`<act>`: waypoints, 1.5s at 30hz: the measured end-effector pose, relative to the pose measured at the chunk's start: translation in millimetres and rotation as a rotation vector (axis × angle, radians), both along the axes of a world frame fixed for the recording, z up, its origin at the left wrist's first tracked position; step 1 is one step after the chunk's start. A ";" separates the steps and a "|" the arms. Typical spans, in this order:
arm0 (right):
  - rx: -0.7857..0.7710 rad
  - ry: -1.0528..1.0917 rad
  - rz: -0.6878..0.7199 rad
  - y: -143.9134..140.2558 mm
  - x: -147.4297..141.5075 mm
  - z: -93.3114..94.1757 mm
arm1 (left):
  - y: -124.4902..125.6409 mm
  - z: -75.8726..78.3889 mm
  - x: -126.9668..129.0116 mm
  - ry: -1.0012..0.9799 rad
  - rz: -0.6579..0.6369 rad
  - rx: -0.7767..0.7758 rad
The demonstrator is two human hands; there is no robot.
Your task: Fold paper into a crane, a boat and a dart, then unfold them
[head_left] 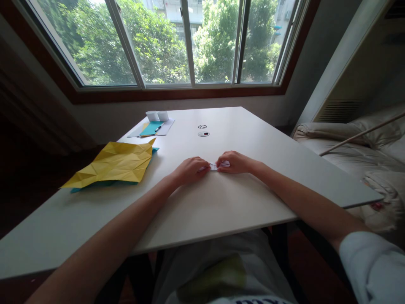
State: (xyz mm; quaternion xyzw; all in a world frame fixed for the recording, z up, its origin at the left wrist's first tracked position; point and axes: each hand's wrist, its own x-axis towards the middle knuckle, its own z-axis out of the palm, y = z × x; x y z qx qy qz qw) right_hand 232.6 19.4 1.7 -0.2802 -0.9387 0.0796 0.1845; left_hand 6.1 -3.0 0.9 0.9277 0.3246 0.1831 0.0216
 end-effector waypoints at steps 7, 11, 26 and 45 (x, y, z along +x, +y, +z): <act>0.006 0.000 -0.009 -3.9 -1.6 2.5 | -2.3 2.1 2.8 0.050 0.036 0.027; 0.017 -0.006 -0.026 -3.3 -2.2 2.1 | -2.0 1.6 3.8 0.056 0.089 0.033; -0.136 0.204 -0.192 11.0 -6.5 -12.2 | 14.8 -9.6 12.5 -0.285 0.235 -0.124; -0.039 0.025 -0.001 25.4 13.5 -17.3 | 16.8 -0.7 -25.0 0.130 0.111 0.032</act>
